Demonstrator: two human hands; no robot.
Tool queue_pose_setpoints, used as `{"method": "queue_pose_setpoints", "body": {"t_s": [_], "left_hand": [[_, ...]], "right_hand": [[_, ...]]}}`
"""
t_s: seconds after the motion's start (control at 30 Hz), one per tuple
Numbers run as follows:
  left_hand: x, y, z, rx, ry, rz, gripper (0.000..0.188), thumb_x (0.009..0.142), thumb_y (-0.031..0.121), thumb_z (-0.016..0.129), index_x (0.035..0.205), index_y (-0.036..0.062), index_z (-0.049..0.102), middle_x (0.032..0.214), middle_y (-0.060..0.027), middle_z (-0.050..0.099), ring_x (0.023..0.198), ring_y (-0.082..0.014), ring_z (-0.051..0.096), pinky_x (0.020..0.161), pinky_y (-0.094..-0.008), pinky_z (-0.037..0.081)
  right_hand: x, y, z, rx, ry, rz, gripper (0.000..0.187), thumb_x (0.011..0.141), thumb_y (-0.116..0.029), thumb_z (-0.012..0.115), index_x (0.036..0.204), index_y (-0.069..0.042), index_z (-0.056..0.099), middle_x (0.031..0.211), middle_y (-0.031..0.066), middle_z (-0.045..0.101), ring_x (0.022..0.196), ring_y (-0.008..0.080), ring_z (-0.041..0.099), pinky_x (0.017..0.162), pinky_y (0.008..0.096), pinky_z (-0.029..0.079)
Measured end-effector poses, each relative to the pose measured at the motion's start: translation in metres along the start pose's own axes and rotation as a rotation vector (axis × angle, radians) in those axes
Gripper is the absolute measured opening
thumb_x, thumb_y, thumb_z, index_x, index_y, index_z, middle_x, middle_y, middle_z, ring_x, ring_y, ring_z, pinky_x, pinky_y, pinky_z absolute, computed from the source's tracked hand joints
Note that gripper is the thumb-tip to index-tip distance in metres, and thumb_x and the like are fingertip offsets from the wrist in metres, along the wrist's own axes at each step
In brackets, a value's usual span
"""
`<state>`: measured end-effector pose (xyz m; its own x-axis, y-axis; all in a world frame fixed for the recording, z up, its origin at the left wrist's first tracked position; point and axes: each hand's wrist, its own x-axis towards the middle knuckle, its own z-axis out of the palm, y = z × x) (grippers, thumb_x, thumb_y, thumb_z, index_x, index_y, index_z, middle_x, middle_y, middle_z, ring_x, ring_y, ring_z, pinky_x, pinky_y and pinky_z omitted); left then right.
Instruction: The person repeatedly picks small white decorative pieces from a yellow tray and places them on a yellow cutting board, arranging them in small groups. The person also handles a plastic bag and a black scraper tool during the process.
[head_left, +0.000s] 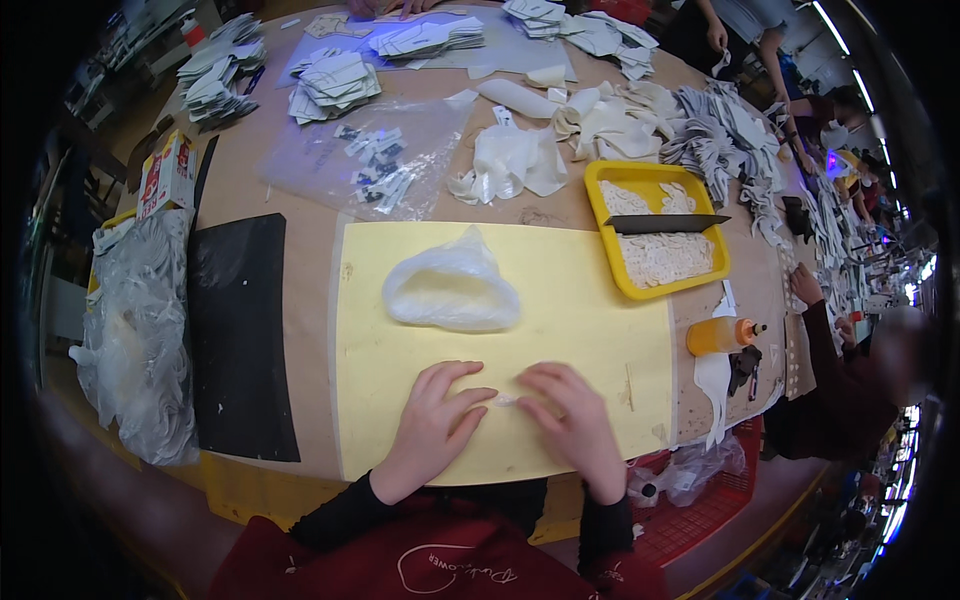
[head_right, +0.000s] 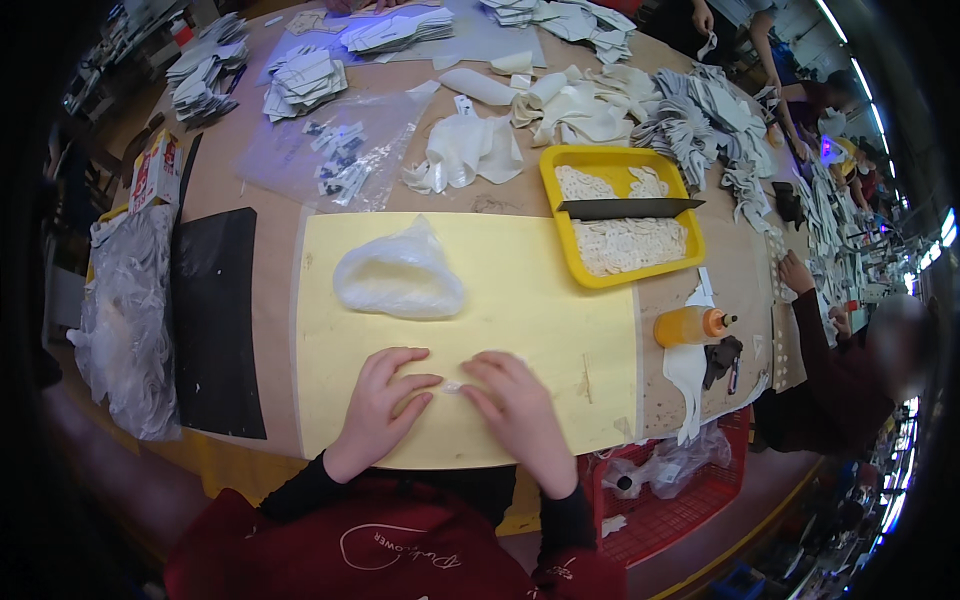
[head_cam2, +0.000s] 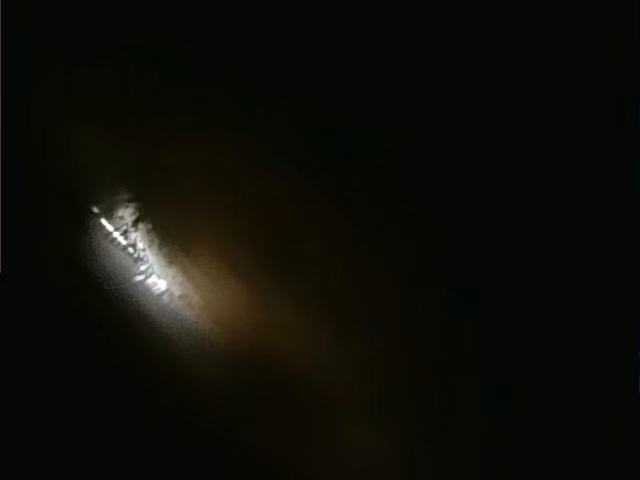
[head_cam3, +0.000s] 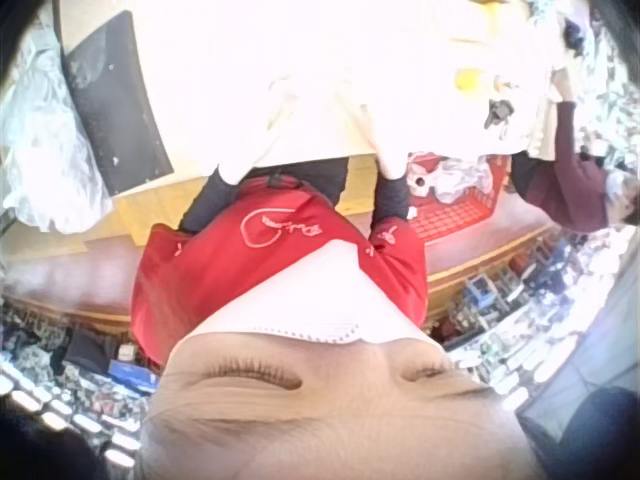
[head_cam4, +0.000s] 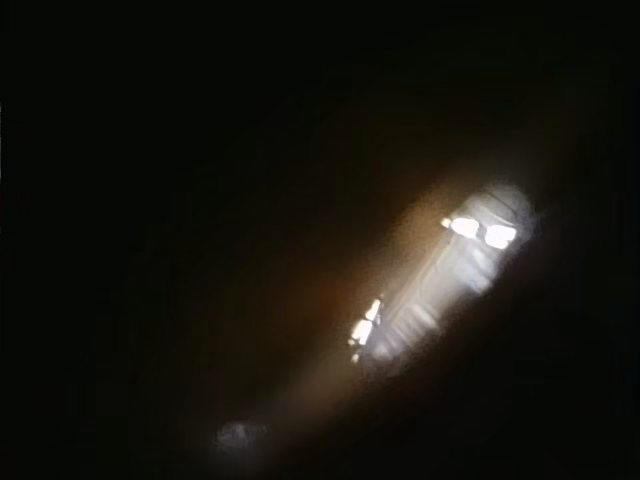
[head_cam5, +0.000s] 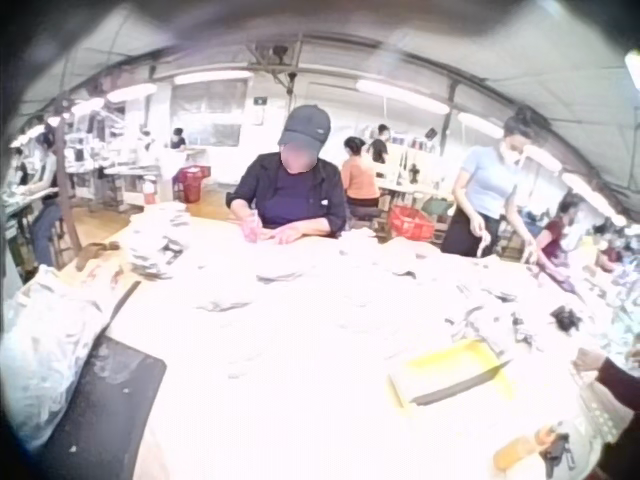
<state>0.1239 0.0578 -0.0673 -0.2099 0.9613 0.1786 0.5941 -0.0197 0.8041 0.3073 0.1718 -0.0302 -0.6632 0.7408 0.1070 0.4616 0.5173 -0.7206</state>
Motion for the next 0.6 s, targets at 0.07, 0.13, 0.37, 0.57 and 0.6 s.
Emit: {"method": "queue_pose_setpoints", "body": {"t_s": [0.07,0.13,0.37,0.57,0.6], "left_hand": [[0.000,0.001,-0.001,0.076,-0.051,0.088,0.028,0.090,0.015,0.073,0.118,0.0142,0.077,0.143,-0.0110,0.058,0.133,-0.0361,0.050,0.106,-0.0470,0.045],[-0.002,0.002,0.001,0.193,-0.119,0.123,0.033,0.092,0.019,0.071,0.125,0.0178,0.073,0.149,-0.0093,0.054,0.136,-0.0358,0.048,0.110,-0.0493,0.041],[0.001,0.009,0.006,0.384,-0.186,0.134,0.050,0.097,0.030,0.066,0.145,0.0188,0.060,0.157,-0.0112,0.047,0.146,-0.0388,0.040,0.118,-0.0529,0.032],[0.001,0.011,0.003,0.367,-0.188,0.139,0.047,0.099,0.030,0.064,0.144,0.0161,0.059,0.157,-0.0108,0.047,0.146,-0.0361,0.041,0.118,-0.0515,0.032],[-0.001,0.012,0.003,0.353,-0.195,0.130,0.046,0.099,0.029,0.065,0.143,0.0160,0.059,0.156,-0.0110,0.048,0.146,-0.0362,0.041,0.118,-0.0519,0.032]], "right_hand": [[0.016,0.012,-0.035,-0.139,0.100,-0.027,0.022,0.090,-0.006,0.072,0.112,-0.003,0.071,0.111,0.0146,0.068,0.108,0.0342,0.066,0.092,0.0408,0.053],[0.037,0.031,-0.069,-0.275,0.233,-0.021,0.024,0.090,-0.004,0.071,0.114,-0.002,0.071,0.112,0.0154,0.069,0.110,0.0347,0.066,0.092,0.0400,0.053],[0.109,0.118,-0.106,-0.345,0.213,0.010,0.019,0.084,-0.003,0.076,0.103,0.000,0.073,0.098,0.0135,0.066,0.088,0.0296,0.065,0.078,0.0355,0.051],[0.106,0.126,-0.099,-0.257,0.244,0.045,0.017,0.084,-0.001,0.076,0.100,0.001,0.074,0.091,0.0107,0.062,0.078,0.0213,0.062,0.073,0.0313,0.050],[0.104,0.126,-0.100,-0.199,0.213,0.091,0.015,0.084,-0.001,0.075,0.099,0.002,0.074,0.091,0.0106,0.062,0.077,0.0206,0.062,0.072,0.0308,0.050]]}}
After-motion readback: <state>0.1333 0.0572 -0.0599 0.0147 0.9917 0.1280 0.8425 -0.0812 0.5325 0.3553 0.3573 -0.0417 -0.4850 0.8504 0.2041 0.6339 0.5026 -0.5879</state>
